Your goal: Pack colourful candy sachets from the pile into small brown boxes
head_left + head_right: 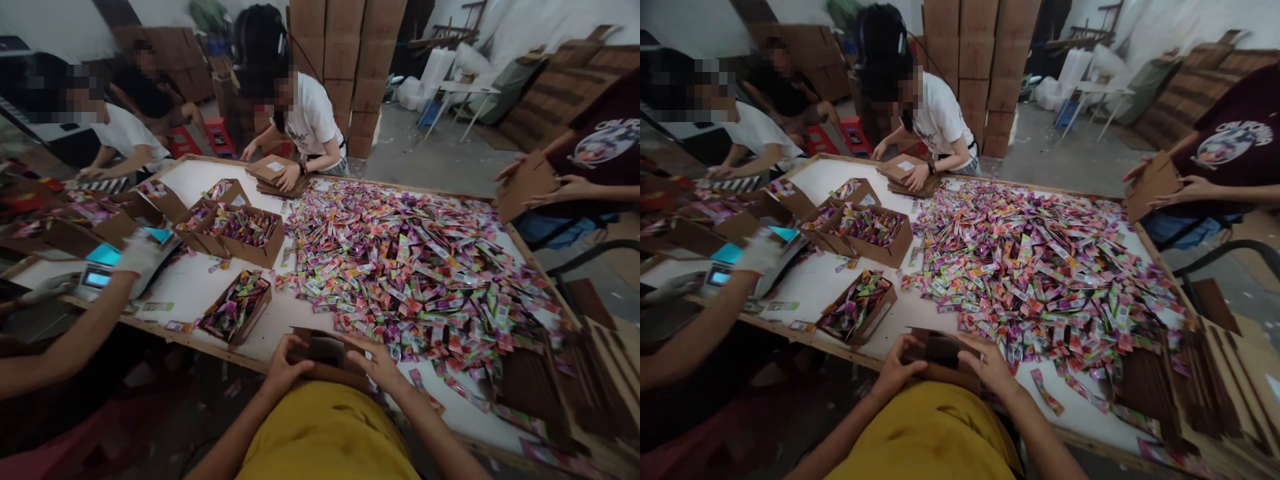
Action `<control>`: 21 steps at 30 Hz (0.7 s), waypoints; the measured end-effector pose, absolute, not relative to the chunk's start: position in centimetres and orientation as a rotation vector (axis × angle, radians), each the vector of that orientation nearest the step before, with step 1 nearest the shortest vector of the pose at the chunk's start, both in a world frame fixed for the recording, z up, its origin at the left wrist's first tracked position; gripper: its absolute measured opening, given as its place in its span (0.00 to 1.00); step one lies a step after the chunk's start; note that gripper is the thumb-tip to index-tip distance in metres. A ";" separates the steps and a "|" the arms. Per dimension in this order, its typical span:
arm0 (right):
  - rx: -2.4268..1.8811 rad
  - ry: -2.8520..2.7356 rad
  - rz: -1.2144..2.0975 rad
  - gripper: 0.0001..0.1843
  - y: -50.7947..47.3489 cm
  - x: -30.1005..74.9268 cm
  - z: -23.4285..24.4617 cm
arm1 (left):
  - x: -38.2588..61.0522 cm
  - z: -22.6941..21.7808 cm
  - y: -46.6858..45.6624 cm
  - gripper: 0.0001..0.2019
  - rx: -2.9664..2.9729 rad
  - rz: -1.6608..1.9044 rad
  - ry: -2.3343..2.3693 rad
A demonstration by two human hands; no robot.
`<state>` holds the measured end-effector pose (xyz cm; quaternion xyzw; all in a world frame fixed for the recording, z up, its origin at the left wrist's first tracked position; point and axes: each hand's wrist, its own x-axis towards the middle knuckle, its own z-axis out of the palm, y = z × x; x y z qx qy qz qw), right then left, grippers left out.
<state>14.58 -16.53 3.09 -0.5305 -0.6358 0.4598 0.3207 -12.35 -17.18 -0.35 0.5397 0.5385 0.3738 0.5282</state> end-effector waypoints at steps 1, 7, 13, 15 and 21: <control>-1.402 -1.718 1.214 0.18 -17.0 14.7 3.4 | -12.2 -0.3 -17.2 0.21 1.254 0.914 1.317; -1.507 -2.115 0.885 0.17 -18.4 13.5 3.6 | -11.8 1.6 -17.0 0.17 1.845 0.835 1.840; -1.442 -2.258 0.724 0.15 -19.0 11.3 1.2 | -9.3 2.9 -15.1 0.07 2.467 0.297 1.139; -1.505 -2.334 0.635 0.13 -19.5 10.7 0.8 | -8.8 2.4 -14.5 0.08 2.495 0.191 1.122; -1.497 -2.265 0.774 0.13 -18.6 9.7 1.4 | -9.3 1.6 -13.9 0.45 2.556 0.082 0.950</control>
